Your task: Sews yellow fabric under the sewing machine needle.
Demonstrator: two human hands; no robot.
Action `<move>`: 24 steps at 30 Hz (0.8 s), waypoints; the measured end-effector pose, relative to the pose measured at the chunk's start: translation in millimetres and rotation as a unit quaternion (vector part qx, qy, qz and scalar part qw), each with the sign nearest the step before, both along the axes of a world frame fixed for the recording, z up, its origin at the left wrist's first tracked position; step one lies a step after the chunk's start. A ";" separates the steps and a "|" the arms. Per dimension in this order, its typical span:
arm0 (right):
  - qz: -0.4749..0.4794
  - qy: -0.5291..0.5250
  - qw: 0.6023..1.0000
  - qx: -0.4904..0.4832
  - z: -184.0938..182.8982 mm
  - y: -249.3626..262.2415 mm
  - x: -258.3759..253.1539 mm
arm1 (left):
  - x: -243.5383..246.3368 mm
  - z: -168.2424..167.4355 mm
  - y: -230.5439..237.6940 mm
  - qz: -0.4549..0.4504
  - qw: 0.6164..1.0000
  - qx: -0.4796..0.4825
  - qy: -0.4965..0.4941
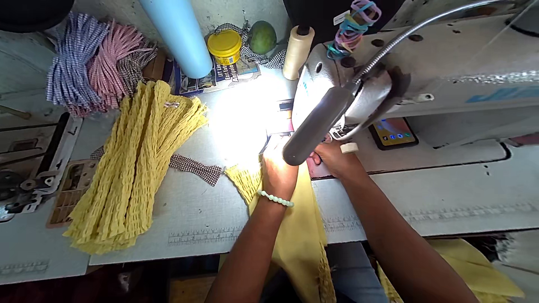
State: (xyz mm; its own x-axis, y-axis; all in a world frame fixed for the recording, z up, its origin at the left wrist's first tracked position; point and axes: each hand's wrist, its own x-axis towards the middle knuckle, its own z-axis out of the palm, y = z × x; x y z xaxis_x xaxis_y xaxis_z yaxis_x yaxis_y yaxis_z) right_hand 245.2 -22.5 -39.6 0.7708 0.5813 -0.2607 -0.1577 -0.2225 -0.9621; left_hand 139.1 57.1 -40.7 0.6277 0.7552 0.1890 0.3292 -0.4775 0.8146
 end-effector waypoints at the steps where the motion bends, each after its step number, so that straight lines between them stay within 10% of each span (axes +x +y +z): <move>1: 0.004 0.002 1.000 0.002 -0.6 0.0 0.8 | -1.7 3.4 -0.3 -0.004 1.000 -0.015 0.013; 10: -0.054 0.153 0.975 0.154 17.8 -24.7 15.9 | -19.4 18.4 -13.3 -0.115 0.964 0.173 0.168; 18: 0.057 -0.243 0.960 -0.123 11.1 -85.3 -16.3 | -35.7 -9.8 -27.0 -0.127 0.949 0.264 0.113; 24: -0.065 -0.538 0.827 -0.149 4.5 -144.7 -3.0 | -37.1 -14.3 -26.8 -0.127 0.949 0.269 0.107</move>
State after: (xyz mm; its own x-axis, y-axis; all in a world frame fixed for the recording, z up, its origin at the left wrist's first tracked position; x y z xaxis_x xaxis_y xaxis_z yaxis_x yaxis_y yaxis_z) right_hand 242.1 -167.2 -35.2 0.7007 0.5089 0.5000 0.7130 -0.5237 -0.4662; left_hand 102.1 30.3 -55.0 0.8441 0.4046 0.3518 0.2781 -0.8914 0.3580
